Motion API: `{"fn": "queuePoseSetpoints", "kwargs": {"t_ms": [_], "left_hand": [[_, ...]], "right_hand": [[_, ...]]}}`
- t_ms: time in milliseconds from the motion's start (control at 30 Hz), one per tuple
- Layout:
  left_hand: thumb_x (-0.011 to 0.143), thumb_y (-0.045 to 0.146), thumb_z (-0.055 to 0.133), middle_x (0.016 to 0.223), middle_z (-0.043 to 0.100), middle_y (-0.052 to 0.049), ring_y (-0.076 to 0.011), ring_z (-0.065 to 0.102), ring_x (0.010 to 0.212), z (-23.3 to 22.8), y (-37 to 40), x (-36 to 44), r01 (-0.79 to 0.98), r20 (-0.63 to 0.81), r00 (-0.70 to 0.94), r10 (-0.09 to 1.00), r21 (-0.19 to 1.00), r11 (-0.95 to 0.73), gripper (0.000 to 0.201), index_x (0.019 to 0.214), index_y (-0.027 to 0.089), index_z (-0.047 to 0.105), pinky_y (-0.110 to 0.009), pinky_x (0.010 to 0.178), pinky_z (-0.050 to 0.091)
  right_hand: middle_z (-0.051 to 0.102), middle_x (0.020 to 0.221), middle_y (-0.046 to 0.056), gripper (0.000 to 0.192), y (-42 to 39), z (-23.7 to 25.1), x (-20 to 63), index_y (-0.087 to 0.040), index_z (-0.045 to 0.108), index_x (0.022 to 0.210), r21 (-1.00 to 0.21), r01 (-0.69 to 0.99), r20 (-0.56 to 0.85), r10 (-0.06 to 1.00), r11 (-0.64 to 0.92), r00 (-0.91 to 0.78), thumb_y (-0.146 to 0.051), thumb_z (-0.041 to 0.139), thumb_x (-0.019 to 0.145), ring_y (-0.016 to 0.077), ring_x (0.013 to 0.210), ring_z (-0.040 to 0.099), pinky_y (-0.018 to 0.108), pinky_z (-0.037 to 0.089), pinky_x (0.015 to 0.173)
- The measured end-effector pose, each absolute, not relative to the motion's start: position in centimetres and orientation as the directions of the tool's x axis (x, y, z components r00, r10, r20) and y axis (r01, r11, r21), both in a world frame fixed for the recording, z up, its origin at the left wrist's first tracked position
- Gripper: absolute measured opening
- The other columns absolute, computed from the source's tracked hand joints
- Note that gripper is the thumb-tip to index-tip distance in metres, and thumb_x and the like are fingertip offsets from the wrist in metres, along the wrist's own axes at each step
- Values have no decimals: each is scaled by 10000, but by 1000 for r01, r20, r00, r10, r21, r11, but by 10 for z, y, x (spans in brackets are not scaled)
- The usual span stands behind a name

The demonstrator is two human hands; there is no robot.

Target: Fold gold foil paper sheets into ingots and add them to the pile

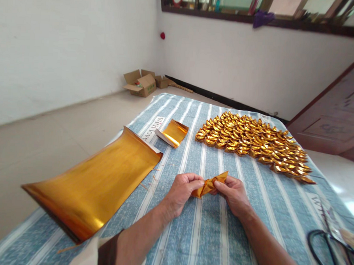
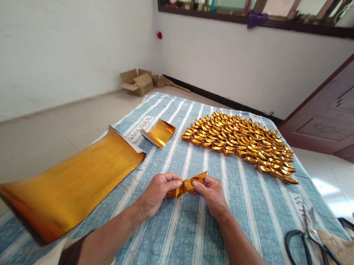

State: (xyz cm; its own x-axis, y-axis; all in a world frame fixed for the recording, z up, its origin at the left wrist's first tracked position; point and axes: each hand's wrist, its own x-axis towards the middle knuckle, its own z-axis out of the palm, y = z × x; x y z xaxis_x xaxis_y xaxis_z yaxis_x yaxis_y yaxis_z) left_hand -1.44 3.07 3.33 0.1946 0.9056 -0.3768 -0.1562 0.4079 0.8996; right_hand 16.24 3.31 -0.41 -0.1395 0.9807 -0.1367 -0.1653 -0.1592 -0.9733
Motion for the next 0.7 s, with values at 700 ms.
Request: {"fn": "queuePoseSetpoints", "kwargs": {"t_ms": [700], "left_hand": [[637,319,686,626,635,-18,-124,533,580,34,31,-14,-142,-391,190,901,897,419,201,709,132,673,-250,590,391]], "right_hand": [[709,672,11,219,33,-10,165,-185,720,752,-967,-199,-126,978,-158,-166,-390,780,706,125,596,603,242,456,610]]}}
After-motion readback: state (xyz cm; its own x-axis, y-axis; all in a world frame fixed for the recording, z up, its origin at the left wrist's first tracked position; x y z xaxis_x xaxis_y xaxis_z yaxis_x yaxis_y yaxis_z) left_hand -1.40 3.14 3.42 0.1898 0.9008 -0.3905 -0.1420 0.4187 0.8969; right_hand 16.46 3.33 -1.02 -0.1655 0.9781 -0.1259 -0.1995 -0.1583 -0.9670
